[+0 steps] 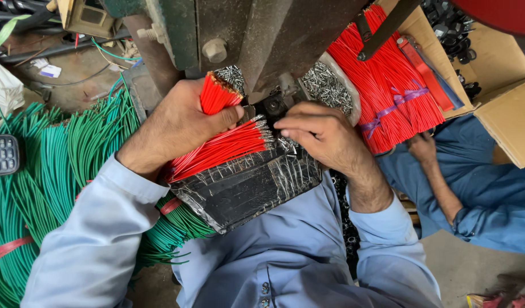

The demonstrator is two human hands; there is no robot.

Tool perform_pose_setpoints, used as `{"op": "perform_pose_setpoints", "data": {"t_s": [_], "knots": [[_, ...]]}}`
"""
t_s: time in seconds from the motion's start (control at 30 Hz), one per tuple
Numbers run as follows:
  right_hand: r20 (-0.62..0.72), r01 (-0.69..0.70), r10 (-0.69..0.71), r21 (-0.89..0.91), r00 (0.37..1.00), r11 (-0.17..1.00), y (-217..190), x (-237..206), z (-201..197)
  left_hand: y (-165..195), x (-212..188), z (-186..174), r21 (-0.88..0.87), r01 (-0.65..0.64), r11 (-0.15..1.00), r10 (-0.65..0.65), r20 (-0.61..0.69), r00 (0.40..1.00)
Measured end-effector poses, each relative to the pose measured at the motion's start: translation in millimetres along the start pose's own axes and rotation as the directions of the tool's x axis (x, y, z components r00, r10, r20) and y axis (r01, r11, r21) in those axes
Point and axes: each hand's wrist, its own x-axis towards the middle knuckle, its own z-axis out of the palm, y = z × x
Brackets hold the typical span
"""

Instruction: The person holds a bundle of red insulated wires and, one at a time, inserts the stripped end of a wire with a metal terminal into a bench-mounted crimping press, operates the press to crimp the terminal onto the wire, and sets the finished wire onto a growing pile on the work surface.

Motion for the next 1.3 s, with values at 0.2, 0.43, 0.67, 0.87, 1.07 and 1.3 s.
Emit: {"op": "perform_pose_setpoints", "data": {"t_s": [0.2,0.43,0.67,0.87,1.07,1.3], "knots": [[0.066,-0.025,0.026,-0.020,0.997,0.999,6.9,1.9,3.5,1.0,2.3,0.4,0.089,-0.013,0.996,0.013,-0.002,1.000],[0.015,-0.217,0.219,0.231,0.976,0.949,20.6,1.1,6.2,1.7,3.6,-1.9,0.013,0.035,0.999,-0.035,0.041,0.999],[-0.263,0.067,0.082,0.511,0.961,0.857,20.4,21.6,49.6,-0.3,1.7,-1.9,0.064,-0.002,0.998,0.003,-0.017,1.000],[-0.255,-0.012,0.158,0.494,0.954,0.869,21.6,34.0,53.7,-1.9,2.6,-2.6,0.079,0.005,0.997,-0.002,-0.035,0.999],[-0.223,-0.040,0.155,0.450,0.962,0.892,26.7,36.4,54.7,-3.3,2.8,-2.3,0.089,0.019,0.996,-0.016,-0.032,0.999],[-0.221,-0.090,0.205,0.438,0.954,0.894,34.4,36.7,55.2,-2.7,2.6,-3.3,0.114,0.014,0.993,-0.011,-0.024,1.000]]}}
